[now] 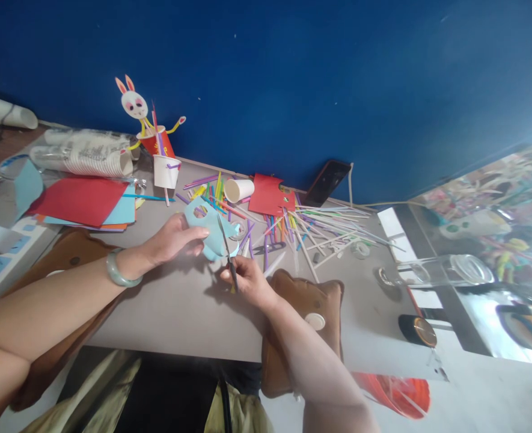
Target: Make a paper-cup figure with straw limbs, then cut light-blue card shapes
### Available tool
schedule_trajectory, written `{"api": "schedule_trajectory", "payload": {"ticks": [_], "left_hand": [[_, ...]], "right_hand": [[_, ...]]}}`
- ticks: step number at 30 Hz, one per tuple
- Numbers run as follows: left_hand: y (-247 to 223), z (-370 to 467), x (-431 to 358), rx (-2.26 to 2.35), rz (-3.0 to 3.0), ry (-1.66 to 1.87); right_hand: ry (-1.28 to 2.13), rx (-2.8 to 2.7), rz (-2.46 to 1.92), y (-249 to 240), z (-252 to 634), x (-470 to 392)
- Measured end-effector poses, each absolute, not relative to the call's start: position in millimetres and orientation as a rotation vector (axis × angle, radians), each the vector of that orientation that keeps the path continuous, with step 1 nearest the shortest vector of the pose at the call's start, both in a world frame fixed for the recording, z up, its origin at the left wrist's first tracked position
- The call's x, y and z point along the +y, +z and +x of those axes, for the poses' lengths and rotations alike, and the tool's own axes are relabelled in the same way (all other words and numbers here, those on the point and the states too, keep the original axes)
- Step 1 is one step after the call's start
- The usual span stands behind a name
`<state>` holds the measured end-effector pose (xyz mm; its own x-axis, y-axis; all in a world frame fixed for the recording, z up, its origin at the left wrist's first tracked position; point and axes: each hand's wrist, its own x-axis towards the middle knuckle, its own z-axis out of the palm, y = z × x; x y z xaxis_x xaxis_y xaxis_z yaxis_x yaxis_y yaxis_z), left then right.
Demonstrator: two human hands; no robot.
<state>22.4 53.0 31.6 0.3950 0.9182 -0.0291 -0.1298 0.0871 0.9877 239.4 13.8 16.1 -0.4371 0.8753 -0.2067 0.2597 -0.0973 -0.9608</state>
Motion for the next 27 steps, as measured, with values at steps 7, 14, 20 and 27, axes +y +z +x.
{"api": "schedule_trajectory", "payload": {"ticks": [7, 14, 20, 27], "left_hand": [[33.8, 22.2, 52.0, 0.804, 1.225, 0.930], [31.4, 21.0, 54.6, 0.789, 1.162, 0.936], [30.7, 21.1, 55.6, 0.798, 1.131, 0.960], [32.4, 19.6, 55.2, 0.828, 1.145, 0.986]], "right_hand": [[1.592, -1.670, -1.209, 14.9, 239.1, 13.5], [1.602, -1.661, -1.215, 16.0, 238.7, 13.3], [1.601, -1.668, -1.208, 14.3, 238.8, 13.4], [1.598, -1.694, -1.204, 16.1, 239.4, 13.0]]}}
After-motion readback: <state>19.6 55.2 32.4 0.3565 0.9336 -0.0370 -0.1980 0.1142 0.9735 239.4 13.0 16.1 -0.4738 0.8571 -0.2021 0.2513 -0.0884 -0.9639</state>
